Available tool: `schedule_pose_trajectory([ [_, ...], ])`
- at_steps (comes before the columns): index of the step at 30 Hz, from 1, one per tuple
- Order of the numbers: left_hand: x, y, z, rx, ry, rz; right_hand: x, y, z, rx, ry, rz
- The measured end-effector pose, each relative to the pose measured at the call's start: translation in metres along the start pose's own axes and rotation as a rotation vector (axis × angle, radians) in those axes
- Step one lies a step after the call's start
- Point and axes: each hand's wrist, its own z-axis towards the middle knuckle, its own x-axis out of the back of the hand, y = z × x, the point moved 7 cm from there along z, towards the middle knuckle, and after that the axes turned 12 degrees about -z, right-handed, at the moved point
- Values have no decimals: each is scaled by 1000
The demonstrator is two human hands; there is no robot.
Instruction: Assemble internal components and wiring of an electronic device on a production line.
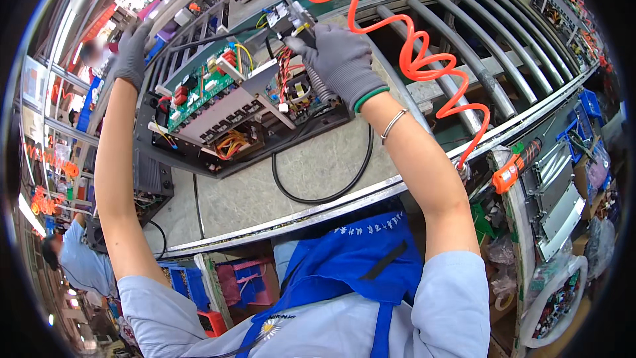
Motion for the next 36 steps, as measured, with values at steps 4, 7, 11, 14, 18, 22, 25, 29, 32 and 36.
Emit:
schedule_pose_trajectory([
  [4, -85, 63, -139, -628, -203, 281, 2, 13, -3, -52, -94, -54],
  [7, -134, 61, -271, -856, -591, 239, 0, 12, -5, -19, -89, -5],
  [11, -173, -45, -378, -445, -854, 322, -6, 7, -29, 72, 26, 189],
  [14, -178, -111, -389, -308, -692, 329, -3, 8, -96, -22, 275, 345],
  [18, -191, -137, -372, -236, -503, 362, -80, 52, -195, -144, -175, 206],
  [22, -201, -156, -359, -82, -522, 431, -82, 29, -197, 35, -243, 83],
  [25, -208, -169, -352, -48, -495, 429, -90, 25, -200, 69, -275, 29],
  [29, -227, -169, -344, 12, -602, 451, -93, 28, -203, 149, -305, -82],
  [32, -239, -169, -338, 21, -644, 460, -91, 30, -202, 128, -322, -96],
  [36, -240, -173, -333, 4, -615, 618, -93, 24, -202, 134, -321, -76],
])
